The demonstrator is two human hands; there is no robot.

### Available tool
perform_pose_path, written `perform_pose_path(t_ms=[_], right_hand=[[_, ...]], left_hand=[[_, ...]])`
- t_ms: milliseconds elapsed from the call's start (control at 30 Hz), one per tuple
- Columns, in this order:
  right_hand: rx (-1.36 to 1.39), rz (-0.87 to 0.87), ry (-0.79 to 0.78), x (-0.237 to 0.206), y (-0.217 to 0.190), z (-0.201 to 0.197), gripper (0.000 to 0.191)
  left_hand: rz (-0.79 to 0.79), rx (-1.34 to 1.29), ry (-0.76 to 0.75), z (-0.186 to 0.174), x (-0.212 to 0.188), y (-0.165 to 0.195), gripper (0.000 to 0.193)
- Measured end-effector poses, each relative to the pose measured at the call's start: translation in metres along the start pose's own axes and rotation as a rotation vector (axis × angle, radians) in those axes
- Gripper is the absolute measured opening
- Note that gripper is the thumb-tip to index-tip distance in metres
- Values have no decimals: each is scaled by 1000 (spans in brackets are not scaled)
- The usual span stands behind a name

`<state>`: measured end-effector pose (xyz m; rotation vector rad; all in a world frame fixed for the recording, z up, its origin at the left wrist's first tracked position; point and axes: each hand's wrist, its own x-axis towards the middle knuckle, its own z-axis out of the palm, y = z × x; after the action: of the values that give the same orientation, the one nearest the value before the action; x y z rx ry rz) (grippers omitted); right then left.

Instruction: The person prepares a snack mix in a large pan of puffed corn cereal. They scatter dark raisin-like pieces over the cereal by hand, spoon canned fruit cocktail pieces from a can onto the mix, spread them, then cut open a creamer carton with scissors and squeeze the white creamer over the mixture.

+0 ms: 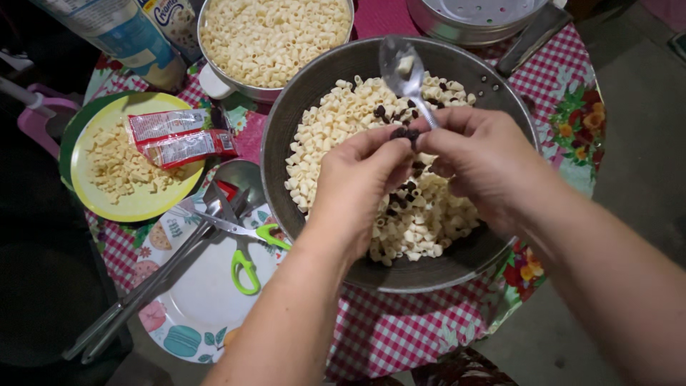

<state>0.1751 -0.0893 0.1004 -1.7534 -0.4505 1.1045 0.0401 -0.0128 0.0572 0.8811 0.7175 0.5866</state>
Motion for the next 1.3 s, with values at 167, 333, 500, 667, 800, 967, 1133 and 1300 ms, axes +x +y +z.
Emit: perform_pose_path(t_ms=[167, 333, 500, 667, 800, 967, 1133, 1300], right_hand=[[-55, -124, -20, 1, 10, 2, 18], [-65, -154, 19, 1, 6, 2, 14], [-79, -168, 5, 0, -7, -2, 16], [-94, -210, 8, -3, -13, -4, 18], [-50, -152, -14, -3, -15, -4, 20], [-54, -119, -27, -2, -16, -5, 19], [-55, -125, -48, 0, -16, -6, 15], [-15, -155, -34, 2, -14, -1, 11]], left_hand=[[35, -20, 85, -3, -1, -5, 29], [107, 23, 94, -4, 4, -2, 30], [147, 33, 134, 2, 7, 3, 26], [177, 25, 104, 7, 5, 7, 30], [154, 39, 105, 12, 5, 11, 31], [149, 71, 111, 13, 4, 15, 30], [160, 82, 75, 12, 3, 16, 28], [132, 17, 72, 12, 4, 15, 26]])
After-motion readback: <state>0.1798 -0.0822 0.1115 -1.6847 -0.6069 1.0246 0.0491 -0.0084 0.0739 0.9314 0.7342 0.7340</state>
